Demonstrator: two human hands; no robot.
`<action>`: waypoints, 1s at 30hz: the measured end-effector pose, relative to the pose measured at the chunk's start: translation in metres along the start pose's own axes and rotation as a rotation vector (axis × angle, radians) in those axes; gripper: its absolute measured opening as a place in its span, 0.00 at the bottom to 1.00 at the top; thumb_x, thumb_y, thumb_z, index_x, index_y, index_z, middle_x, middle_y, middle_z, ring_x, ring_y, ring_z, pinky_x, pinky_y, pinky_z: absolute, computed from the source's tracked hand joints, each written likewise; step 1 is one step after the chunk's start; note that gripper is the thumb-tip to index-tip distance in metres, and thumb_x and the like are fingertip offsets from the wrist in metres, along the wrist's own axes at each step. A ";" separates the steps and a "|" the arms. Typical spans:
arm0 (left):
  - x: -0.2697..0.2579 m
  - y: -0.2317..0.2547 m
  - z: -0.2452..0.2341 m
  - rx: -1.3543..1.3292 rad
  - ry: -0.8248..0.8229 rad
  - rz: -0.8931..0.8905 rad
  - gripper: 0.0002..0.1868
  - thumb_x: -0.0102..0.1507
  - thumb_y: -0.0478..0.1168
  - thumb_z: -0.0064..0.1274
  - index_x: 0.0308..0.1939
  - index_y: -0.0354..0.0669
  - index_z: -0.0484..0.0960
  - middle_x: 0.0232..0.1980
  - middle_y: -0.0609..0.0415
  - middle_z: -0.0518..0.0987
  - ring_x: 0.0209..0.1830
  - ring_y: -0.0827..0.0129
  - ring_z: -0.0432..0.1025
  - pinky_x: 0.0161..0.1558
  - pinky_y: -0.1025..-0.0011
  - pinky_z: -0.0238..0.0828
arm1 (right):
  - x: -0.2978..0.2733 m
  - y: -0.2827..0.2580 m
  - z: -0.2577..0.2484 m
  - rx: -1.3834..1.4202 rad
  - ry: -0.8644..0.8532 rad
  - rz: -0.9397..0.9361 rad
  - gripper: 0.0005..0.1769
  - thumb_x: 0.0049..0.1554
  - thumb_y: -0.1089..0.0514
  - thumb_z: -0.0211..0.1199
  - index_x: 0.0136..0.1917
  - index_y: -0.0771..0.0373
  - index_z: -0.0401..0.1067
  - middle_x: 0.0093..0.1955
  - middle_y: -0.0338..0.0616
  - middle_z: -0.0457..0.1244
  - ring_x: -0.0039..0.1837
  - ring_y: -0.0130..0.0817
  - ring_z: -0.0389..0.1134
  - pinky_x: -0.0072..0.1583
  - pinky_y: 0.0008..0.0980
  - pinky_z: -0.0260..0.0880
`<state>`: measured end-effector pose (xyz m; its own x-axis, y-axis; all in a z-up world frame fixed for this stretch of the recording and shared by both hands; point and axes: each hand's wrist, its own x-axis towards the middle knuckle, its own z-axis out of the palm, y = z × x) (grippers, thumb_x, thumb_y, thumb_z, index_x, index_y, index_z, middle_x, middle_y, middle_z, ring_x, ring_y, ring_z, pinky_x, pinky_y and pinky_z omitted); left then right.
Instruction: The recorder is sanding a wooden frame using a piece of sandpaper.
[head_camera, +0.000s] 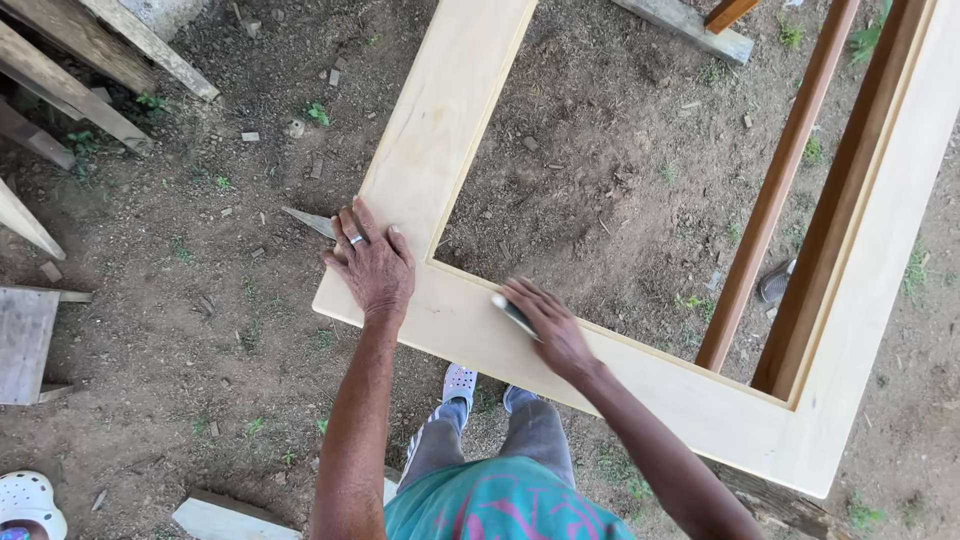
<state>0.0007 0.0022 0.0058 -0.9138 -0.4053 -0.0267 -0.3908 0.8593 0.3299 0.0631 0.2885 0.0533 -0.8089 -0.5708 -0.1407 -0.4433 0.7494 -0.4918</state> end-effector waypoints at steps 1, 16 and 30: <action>0.002 0.000 0.001 0.004 -0.008 -0.005 0.36 0.73 0.52 0.35 0.81 0.40 0.47 0.81 0.38 0.55 0.82 0.47 0.48 0.71 0.31 0.45 | -0.020 0.012 -0.006 0.016 0.032 0.017 0.50 0.44 0.76 0.60 0.78 0.57 0.56 0.82 0.44 0.51 0.84 0.42 0.48 0.82 0.47 0.44; 0.003 -0.003 0.015 0.024 0.009 -0.012 0.36 0.73 0.54 0.33 0.81 0.42 0.45 0.80 0.37 0.55 0.82 0.47 0.47 0.70 0.30 0.43 | 0.083 -0.062 0.044 0.045 0.144 -0.076 0.48 0.45 0.76 0.60 0.78 0.59 0.57 0.82 0.46 0.52 0.84 0.47 0.46 0.81 0.55 0.43; 0.009 -0.002 0.010 0.018 -0.069 -0.023 0.38 0.73 0.54 0.33 0.81 0.40 0.42 0.78 0.34 0.54 0.76 0.44 0.54 0.68 0.32 0.46 | -0.067 0.023 -0.031 0.011 0.117 -0.028 0.47 0.43 0.71 0.66 0.75 0.58 0.60 0.80 0.45 0.53 0.82 0.45 0.49 0.80 0.49 0.49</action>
<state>-0.0077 0.0002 -0.0050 -0.9099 -0.4028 -0.0987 -0.4127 0.8559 0.3115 0.0953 0.3543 0.0785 -0.8359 -0.5482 -0.0257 -0.4627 0.7293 -0.5040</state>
